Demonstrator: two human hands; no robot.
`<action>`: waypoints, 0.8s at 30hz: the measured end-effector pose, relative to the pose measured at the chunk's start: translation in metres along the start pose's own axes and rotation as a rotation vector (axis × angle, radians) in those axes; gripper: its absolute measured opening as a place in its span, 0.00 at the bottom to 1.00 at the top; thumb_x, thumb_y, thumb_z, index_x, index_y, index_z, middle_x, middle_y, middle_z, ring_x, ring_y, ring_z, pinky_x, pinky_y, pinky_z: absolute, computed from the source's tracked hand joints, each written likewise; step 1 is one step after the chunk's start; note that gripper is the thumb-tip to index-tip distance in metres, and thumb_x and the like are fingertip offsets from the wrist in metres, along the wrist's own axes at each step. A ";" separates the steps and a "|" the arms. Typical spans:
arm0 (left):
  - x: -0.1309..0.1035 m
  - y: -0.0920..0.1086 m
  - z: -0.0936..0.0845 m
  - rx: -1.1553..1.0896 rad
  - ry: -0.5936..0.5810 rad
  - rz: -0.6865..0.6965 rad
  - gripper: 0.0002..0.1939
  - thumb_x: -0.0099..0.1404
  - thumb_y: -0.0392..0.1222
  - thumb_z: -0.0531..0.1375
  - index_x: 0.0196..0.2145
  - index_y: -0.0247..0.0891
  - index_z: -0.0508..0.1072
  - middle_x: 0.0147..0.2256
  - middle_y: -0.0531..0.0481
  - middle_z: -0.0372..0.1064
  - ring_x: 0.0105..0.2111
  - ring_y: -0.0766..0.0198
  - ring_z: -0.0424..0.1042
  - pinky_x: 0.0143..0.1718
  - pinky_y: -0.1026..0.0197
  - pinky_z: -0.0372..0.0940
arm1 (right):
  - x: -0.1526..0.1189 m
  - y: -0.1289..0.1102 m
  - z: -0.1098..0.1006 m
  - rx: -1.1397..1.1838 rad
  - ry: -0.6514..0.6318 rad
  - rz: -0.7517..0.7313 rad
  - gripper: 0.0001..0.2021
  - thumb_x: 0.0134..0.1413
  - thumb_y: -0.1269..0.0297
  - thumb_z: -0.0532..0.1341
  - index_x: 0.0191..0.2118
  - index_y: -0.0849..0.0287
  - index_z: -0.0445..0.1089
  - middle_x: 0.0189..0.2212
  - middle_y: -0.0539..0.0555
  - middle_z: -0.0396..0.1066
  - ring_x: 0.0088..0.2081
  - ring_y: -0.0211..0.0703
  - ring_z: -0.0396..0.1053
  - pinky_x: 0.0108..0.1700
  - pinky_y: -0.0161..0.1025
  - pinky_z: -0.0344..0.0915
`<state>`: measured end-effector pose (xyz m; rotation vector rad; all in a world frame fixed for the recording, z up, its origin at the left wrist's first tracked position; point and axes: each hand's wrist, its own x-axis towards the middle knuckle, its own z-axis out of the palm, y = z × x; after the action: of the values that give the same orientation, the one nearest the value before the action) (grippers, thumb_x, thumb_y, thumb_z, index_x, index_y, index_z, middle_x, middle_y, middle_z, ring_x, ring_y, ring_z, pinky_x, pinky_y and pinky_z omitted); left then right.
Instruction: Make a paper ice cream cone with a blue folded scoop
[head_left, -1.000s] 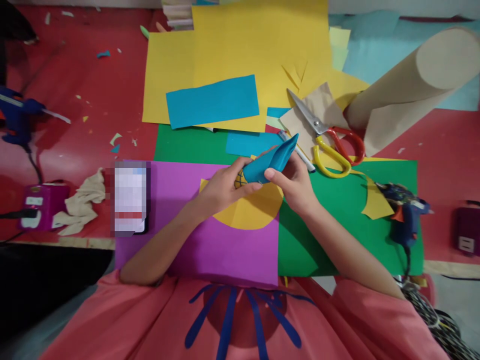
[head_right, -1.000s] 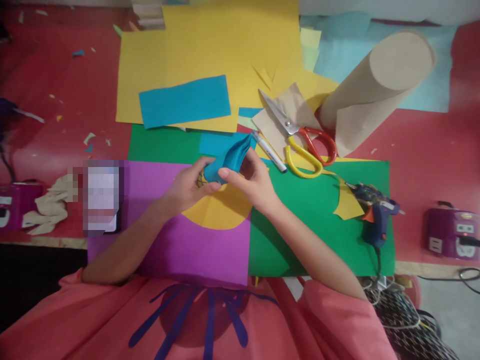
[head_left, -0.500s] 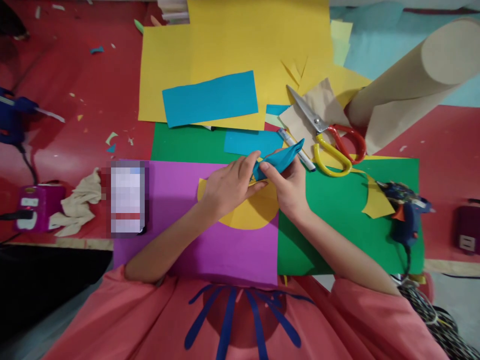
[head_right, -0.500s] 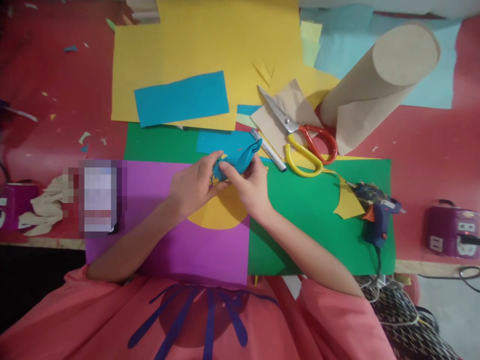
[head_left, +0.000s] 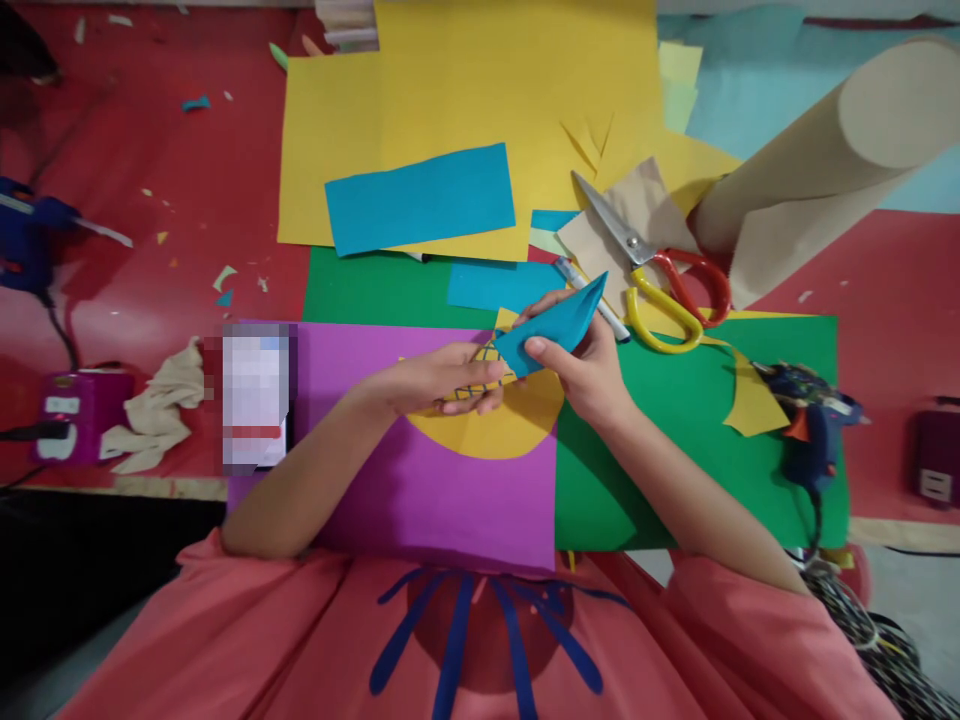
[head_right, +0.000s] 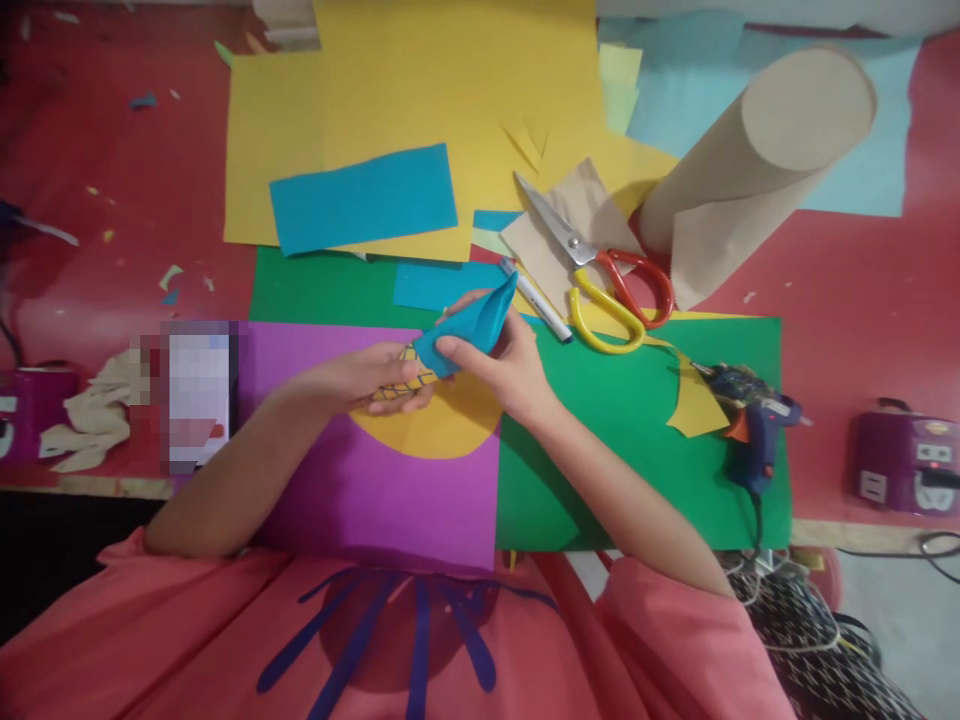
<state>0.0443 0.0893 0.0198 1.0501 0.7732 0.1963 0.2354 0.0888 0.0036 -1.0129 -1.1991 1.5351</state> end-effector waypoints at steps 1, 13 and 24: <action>0.001 0.000 0.001 0.007 0.038 0.002 0.24 0.60 0.66 0.57 0.33 0.39 0.69 0.21 0.55 0.62 0.11 0.76 0.50 0.11 0.67 0.43 | 0.000 -0.001 0.001 -0.010 0.009 0.003 0.19 0.45 0.51 0.70 0.39 0.52 0.65 0.36 0.49 0.71 0.37 0.41 0.71 0.38 0.40 0.71; 0.006 -0.013 0.005 0.309 0.352 0.196 0.27 0.59 0.62 0.61 0.47 0.39 0.70 0.39 0.47 0.71 0.34 0.64 0.70 0.29 0.65 0.65 | -0.003 -0.004 -0.003 -0.005 -0.045 -0.143 0.15 0.48 0.57 0.69 0.36 0.52 0.64 0.41 0.51 0.71 0.47 0.45 0.71 0.50 0.47 0.70; 0.004 -0.012 0.008 0.128 0.222 0.129 0.30 0.55 0.67 0.61 0.43 0.39 0.67 0.23 0.58 0.56 0.18 0.73 0.52 0.17 0.68 0.51 | 0.001 -0.016 -0.007 0.027 -0.265 -0.063 0.15 0.50 0.60 0.68 0.37 0.53 0.61 0.35 0.50 0.73 0.40 0.43 0.73 0.45 0.44 0.71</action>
<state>0.0496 0.0792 0.0099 1.2139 0.9273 0.3824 0.2445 0.0936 0.0173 -0.7633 -1.3737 1.6681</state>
